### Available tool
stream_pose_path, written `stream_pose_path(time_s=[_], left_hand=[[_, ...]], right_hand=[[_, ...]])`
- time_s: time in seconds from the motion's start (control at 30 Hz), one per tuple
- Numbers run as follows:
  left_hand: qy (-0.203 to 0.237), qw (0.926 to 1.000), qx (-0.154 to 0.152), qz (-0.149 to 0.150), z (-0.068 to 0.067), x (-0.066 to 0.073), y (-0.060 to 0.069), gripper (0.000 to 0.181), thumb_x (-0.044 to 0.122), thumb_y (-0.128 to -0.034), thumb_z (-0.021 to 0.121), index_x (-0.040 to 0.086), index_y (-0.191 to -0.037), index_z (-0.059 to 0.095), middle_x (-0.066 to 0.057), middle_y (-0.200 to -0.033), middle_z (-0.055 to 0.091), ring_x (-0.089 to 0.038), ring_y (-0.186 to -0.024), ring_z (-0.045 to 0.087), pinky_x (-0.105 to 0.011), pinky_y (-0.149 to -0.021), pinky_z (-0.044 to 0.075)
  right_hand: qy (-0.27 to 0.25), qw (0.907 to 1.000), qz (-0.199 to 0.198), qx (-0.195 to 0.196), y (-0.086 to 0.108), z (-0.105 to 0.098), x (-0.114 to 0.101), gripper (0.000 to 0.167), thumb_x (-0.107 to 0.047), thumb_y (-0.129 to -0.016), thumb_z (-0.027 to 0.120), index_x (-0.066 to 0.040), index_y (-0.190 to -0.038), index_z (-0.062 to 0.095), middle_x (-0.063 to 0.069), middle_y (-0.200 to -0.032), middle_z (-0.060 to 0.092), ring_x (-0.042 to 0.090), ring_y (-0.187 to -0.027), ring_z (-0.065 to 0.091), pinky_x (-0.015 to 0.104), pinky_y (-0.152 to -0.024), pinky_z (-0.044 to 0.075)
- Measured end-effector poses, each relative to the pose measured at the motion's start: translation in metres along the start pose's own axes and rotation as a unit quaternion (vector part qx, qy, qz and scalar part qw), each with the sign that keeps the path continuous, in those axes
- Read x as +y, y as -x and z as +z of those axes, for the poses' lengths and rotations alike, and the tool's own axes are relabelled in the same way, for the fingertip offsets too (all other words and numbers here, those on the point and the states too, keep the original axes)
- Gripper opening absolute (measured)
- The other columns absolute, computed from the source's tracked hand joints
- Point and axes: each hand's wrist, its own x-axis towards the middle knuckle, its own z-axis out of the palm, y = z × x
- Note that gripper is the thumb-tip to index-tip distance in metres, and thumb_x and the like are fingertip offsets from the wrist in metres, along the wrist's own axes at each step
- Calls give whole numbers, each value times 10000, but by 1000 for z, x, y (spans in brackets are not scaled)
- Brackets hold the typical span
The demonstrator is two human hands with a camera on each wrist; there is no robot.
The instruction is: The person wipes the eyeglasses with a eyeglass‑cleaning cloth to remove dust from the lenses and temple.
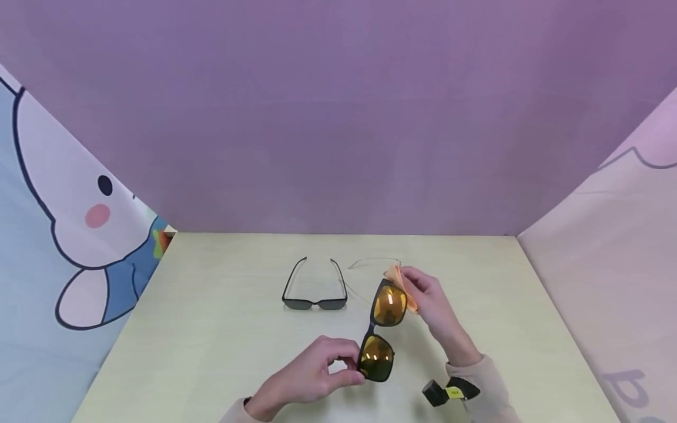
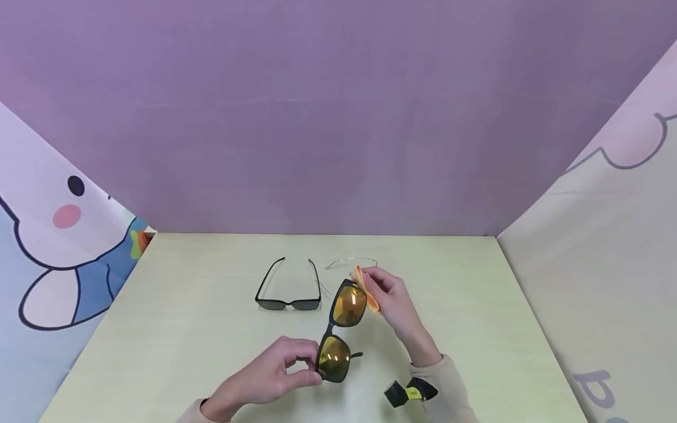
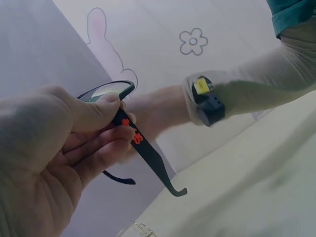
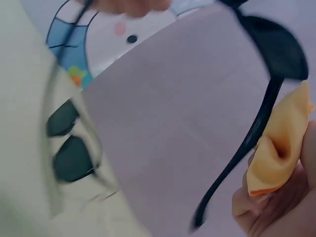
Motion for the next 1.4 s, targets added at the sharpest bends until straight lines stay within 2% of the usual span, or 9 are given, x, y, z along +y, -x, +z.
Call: stream_pose_path(time_s=[0.2,0.33,0.53,0.63,0.73,0.9,1.03,1.23,1.4], left_hand=[[-77,9999,95,64,-2,0,4,48,46,-959,706,82,-984,686,-50,-904,722,-6,-881,647,-227,-793,597],[-99,9999,71,47,-4,1,4,56,38,-954,711,84,-969,685,-42,-882,718,9,-863,633,-219,-780,594],[-4,9999,9,-162,-2,3,3,68,30,-945,716,90,-948,686,-29,-877,716,26,-870,628,-221,-791,591],[-24,9998,23,-219,-1,3,5,52,56,-949,719,92,-938,684,-21,-873,713,33,-873,623,-217,-795,587],[-151,9998,41,-154,0,2,7,48,84,-958,716,107,-935,680,-7,-872,711,35,-873,623,-204,-794,580],[-344,9994,83,32,-2,0,12,39,71,-957,712,102,-969,692,-1,-888,715,4,-870,642,-202,-797,579],[-174,9996,90,-220,-4,-4,21,30,76,-964,704,91,-990,698,-15,-915,726,-6,-891,656,-228,-812,589],[-227,9987,77,-446,-12,-10,47,26,87,-979,689,101,-1000,697,-6,-931,732,-1,-896,664,-239,-793,596],[-270,9972,443,-546,-29,-8,67,118,33,-957,690,110,-1044,714,-10,-980,741,-66,-912,687,-283,-809,608]], right_hand=[[350,9951,920,119,-4,3,29,318,-161,-1081,534,52,-1282,656,90,-1090,706,117,-881,586,233,-728,514],[473,9955,797,207,-4,4,24,305,-182,-1079,543,28,-1256,675,102,-1066,702,129,-863,582,229,-707,505],[273,9995,-9,165,7,3,-7,332,-248,-1087,537,1,-1257,674,87,-1143,708,130,-1005,667,223,-875,561],[238,9995,-187,78,11,4,-12,339,-250,-1088,536,8,-1265,667,98,-1154,702,136,-1014,671,230,-885,565],[168,9998,-39,134,11,4,-5,328,-227,-1088,536,11,-1270,667,80,-1148,706,117,-1001,664,219,-856,564],[215,9973,660,219,8,4,24,312,-206,-1088,535,12,-1267,670,39,-1025,681,114,-845,584,207,-678,499],[312,9946,981,152,11,5,38,296,-208,-1083,547,-8,-1257,680,53,-973,648,147,-794,545,216,-630,459],[462,9944,933,154,20,1,52,303,-235,-1061,591,11,-1206,693,56,-919,645,126,-759,563,221,-622,484],[458,9929,1102,-5,31,-2,59,322,-261,-1047,618,13,-1199,693,56,-936,677,121,-770,601,222,-632,525]])
